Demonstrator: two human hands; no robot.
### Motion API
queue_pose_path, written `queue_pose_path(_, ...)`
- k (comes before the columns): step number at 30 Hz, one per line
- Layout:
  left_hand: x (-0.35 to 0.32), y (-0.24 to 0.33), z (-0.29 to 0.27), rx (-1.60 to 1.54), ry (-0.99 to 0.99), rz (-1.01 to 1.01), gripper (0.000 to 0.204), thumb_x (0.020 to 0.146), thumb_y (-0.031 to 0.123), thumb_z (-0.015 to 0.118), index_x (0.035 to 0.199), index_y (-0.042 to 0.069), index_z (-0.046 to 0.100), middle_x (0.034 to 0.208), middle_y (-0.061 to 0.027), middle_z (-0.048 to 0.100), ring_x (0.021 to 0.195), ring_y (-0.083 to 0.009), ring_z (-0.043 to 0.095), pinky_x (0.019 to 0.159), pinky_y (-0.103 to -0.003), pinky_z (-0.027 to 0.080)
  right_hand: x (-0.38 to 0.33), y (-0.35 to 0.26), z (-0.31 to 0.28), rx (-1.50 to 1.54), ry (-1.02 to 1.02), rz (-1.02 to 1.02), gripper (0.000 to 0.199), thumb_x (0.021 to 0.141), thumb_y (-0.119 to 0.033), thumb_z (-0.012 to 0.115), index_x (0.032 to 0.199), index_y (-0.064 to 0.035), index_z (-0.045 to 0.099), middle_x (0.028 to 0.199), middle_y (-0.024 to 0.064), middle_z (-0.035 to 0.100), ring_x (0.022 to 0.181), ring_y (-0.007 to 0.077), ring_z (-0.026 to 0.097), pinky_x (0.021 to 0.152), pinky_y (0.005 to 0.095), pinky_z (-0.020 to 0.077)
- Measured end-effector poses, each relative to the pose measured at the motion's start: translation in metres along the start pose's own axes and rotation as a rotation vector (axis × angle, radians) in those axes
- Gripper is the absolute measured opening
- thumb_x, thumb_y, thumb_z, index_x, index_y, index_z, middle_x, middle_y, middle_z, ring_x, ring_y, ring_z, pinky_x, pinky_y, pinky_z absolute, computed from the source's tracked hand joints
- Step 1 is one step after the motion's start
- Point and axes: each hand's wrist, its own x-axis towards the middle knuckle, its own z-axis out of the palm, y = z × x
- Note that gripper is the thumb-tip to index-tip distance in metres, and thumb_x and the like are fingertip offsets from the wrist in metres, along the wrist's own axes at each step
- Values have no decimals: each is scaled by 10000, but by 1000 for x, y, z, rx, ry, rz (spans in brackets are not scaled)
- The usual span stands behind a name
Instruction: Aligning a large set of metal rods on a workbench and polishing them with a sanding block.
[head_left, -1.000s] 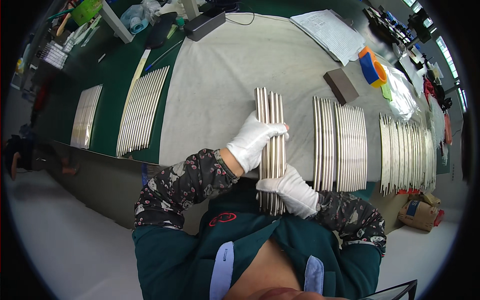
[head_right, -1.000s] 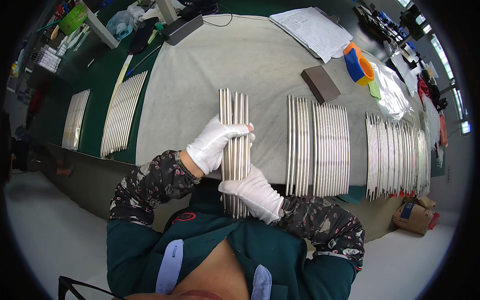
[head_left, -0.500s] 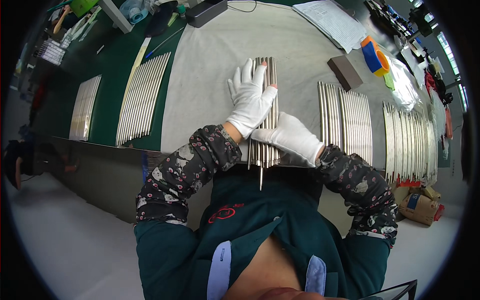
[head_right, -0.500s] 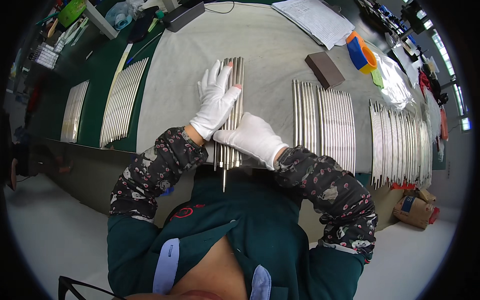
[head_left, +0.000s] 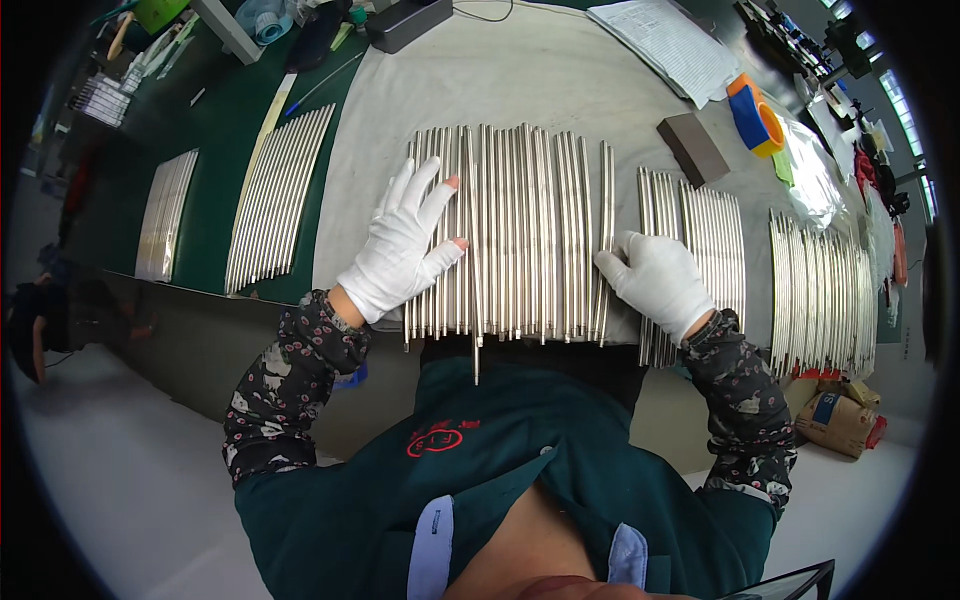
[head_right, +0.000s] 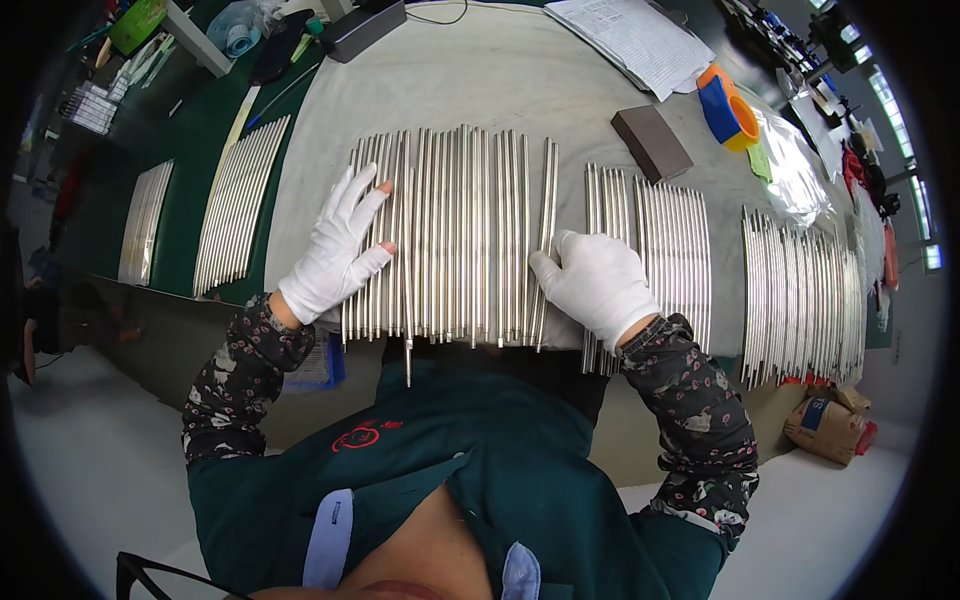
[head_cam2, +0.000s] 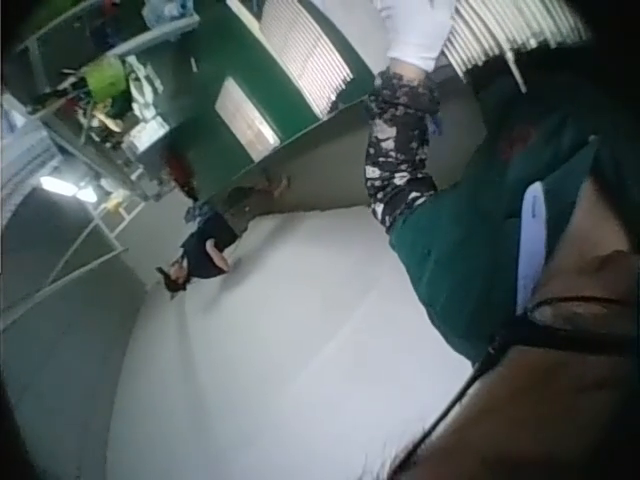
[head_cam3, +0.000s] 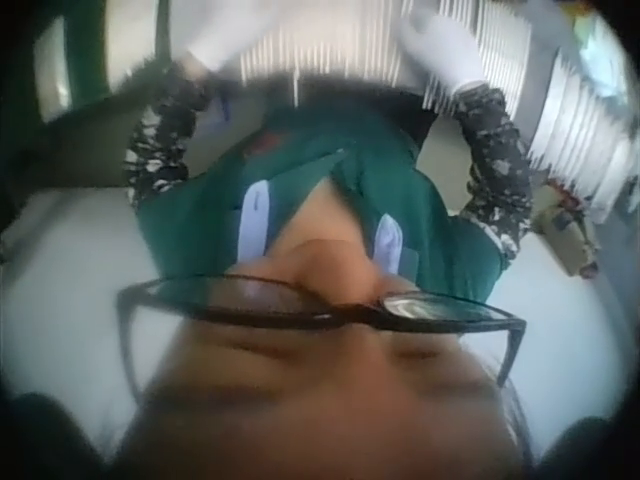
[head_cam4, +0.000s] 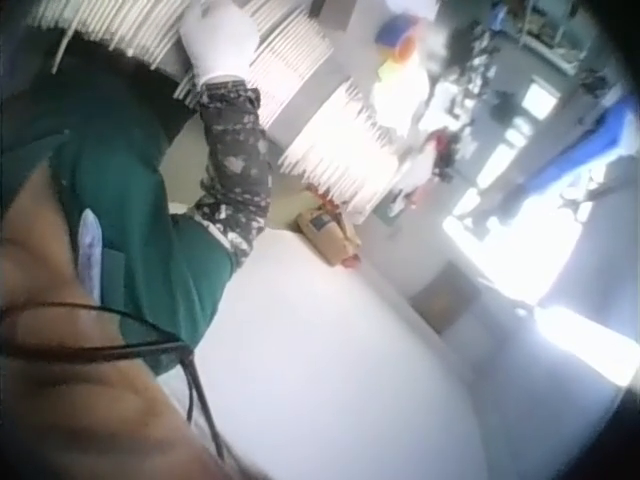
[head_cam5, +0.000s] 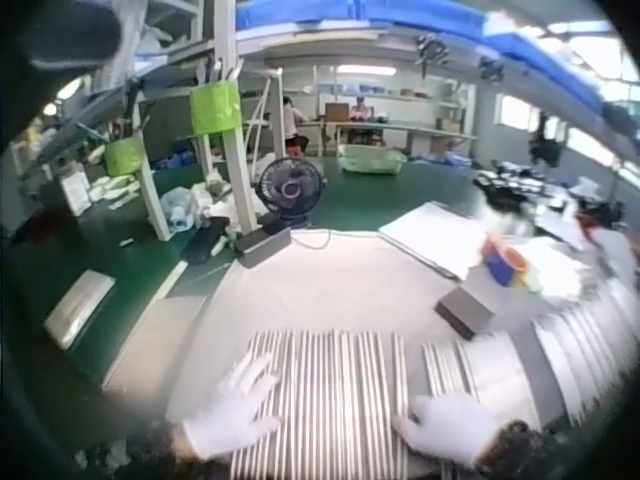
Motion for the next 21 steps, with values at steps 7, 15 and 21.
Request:
queue_pose_path(7,10,21,-15,143,-196,9,752,877,489,559,1446,49,340,1506,-233,241,1398,-433,198,1133,-570,132,-15,9,-7,133,65,-183,245,845,-278,635,789,-40,639,622,158,619,605,349,628,584,426,506)
queue_pose_path(15,97,124,-16,109,-282,567,690,747,299,696,1346,65,444,1417,-158,401,1337,-352,366,1079,-548,281,-89,99,-31,163,437,320,178,849,-198,632,898,-26,634,698,112,640,605,265,636,588,354,493)
queue_pose_path(21,148,163,53,31,-467,982,720,678,332,762,1301,104,482,1394,-118,420,1326,-288,382,1020,-468,367,-131,121,-13,63,277,580,294,868,-256,629,1040,-19,605,848,155,660,674,295,655,627,375,516)
